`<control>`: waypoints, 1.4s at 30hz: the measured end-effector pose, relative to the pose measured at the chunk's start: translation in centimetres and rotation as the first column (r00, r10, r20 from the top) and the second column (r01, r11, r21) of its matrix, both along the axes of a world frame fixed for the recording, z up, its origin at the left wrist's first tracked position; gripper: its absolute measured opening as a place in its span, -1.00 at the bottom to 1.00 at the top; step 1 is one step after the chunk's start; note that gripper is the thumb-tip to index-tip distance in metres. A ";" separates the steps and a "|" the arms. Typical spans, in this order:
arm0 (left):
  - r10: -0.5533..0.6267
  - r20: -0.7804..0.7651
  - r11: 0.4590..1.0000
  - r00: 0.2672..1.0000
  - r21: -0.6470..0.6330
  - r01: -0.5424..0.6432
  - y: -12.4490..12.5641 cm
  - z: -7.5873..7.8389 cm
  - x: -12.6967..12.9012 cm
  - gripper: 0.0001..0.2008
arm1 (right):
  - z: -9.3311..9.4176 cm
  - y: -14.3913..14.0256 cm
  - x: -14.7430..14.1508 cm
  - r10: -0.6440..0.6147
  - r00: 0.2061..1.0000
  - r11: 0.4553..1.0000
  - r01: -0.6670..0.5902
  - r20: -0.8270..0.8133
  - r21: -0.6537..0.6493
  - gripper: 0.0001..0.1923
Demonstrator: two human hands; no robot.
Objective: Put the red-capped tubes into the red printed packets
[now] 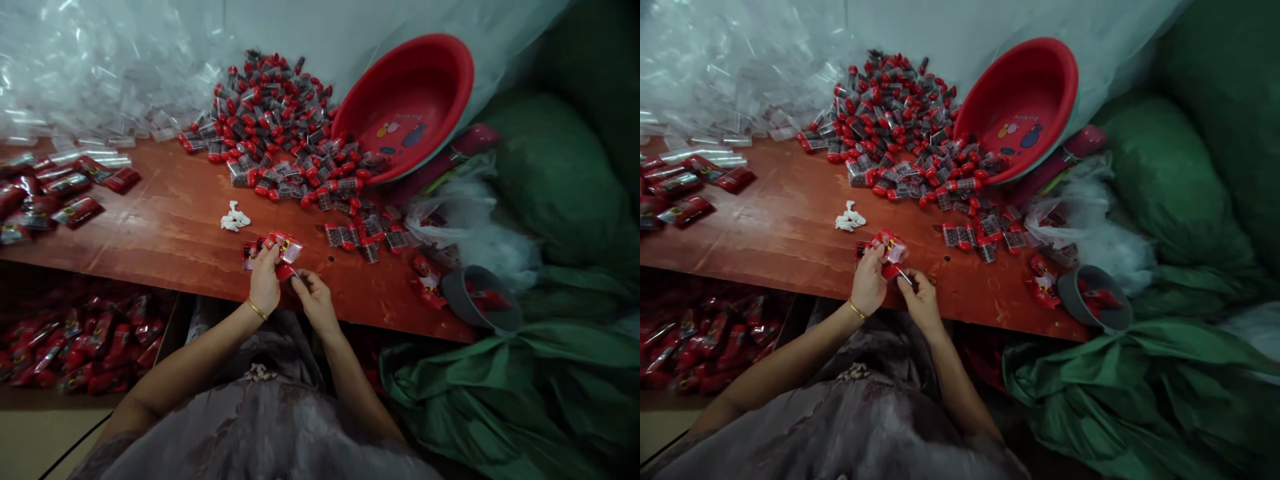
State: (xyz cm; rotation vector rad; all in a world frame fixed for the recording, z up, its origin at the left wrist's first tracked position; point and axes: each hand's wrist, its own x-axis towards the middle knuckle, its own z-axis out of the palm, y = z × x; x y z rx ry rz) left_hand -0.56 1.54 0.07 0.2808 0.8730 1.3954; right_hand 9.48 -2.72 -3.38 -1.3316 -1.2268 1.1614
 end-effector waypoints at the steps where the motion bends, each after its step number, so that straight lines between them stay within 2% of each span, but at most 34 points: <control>1: 0.027 -0.004 0.999 1.000 0.021 -0.027 0.1 0.1 -0.3 -0.85 | -0.2 0.1 0.4 -0.001 0.998 1.000 0.000 0.061 0.021 -0.69; 3: 0.064 -0.030 0.996 0.998 0.058 -0.062 0.3 0.1 -1.0 -0.82 | -0.7 0.6 1.6 -0.043 0.985 0.997 0.032 0.168 0.064 -0.70; 6: 0.041 -0.128 0.997 0.991 0.070 -0.032 0.6 -0.2 -2.2 -0.79 | -1.3 1.7 3.6 -0.165 0.922 0.983 0.124 0.349 0.138 -0.69; 8: 0.011 -0.211 0.998 0.977 0.061 0.002 0.6 -0.8 -2.8 -0.77 | -1.4 2.4 4.8 -0.199 0.835 0.977 0.131 0.513 0.167 -0.70; 10: -0.020 -0.297 0.997 0.955 0.061 0.040 0.3 -1.4 -3.1 -0.77 | -1.2 2.9 5.5 -0.185 0.711 0.981 0.094 0.678 0.169 -0.73; 12: -0.052 -0.383 0.993 0.922 0.082 0.090 0.0 -1.7 -3.3 -0.77 | -0.6 3.0 5.7 -0.206 0.591 0.978 0.093 0.780 0.187 -0.72; 13: -0.066 -0.421 0.988 0.905 0.098 0.117 -0.3 -1.7 -3.2 -0.77 | -0.3 2.9 5.6 -0.241 0.556 0.970 0.109 0.795 0.218 -0.71; 14: -0.079 -0.454 0.982 0.887 0.117 0.147 -0.5 -1.7 -3.2 -0.78 | 0.1 2.6 5.3 -0.282 0.550 0.958 0.122 0.786 0.259 -0.68; 15: -0.092 -0.482 0.975 0.871 0.135 0.178 -0.7 -1.5 -3.1 -0.80 | 0.4 2.3 4.9 -0.309 0.580 0.948 0.124 0.754 0.293 -0.67; 17: -0.118 -0.520 0.956 0.846 0.172 0.239 -1.0 -1.0 -3.0 -0.83 | 1.0 1.6 3.7 -0.270 0.740 0.950 0.099 0.616 0.297 -0.66; 19: -0.146 -0.538 0.933 0.830 0.204 0.297 -1.3 -0.5 -2.9 -0.85 | 1.2 1.0 2.3 -0.117 0.923 0.979 0.045 0.367 0.201 -0.67; 20: -0.155 -0.539 0.925 0.828 0.214 0.313 -1.4 -0.3 -2.9 -0.84 | 1.2 0.7 1.6 -0.059 0.973 0.990 0.028 0.222 0.137 -0.69; 22: -0.158 -0.524 0.927 0.837 0.214 0.309 -1.7 0.0 -3.0 -0.82 | 1.0 0.5 0.4 -0.043 0.999 0.999 0.043 -0.009 0.032 -0.74; 25: -0.174 -0.476 0.950 0.862 0.150 0.275 -2.2 0.0 -3.3 -0.75 | 0.7 0.5 -0.4 -0.124 0.986 0.992 0.123 -0.114 -0.014 -0.79; 29: -0.258 -0.415 0.962 0.873 -0.027 0.272 -2.7 -0.2 -3.7 -0.61 | 0.7 0.6 -0.6 -0.103 0.993 0.993 0.105 -0.050 0.045 -0.79; 31: -0.258 -0.405 0.966 0.877 -0.101 0.238 -2.8 -0.3 -3.8 -0.57 | 0.6 0.6 -0.9 -0.093 0.995 0.993 0.094 -0.016 0.064 -0.79; 35: -0.237 -0.361 0.969 0.902 -0.156 0.192 -2.5 -0.5 -4.0 -0.54 | 0.3 0.2 -1.2 -0.072 0.996 0.993 0.066 0.054 0.099 -0.78; 38: -0.222 -0.316 0.969 0.923 -0.180 0.171 -2.3 -0.8 -4.2 -0.53 | 0.3 0.5 0.1 -0.091 0.964 0.984 0.049 0.248 0.172 -0.74; 40: -0.216 -0.292 0.967 0.932 -0.199 0.161 -2.0 -0.9 -4.3 -0.52 | 0.4 1.1 1.9 -0.192 0.848 0.970 0.087 0.495 0.228 -0.71; 42: -0.226 -0.270 0.960 0.936 -0.224 0.167 -1.8 -1.0 -4.5 -0.52 | 0.5 2.0 3.8 -0.284 0.611 0.959 0.168 0.739 0.230 -0.69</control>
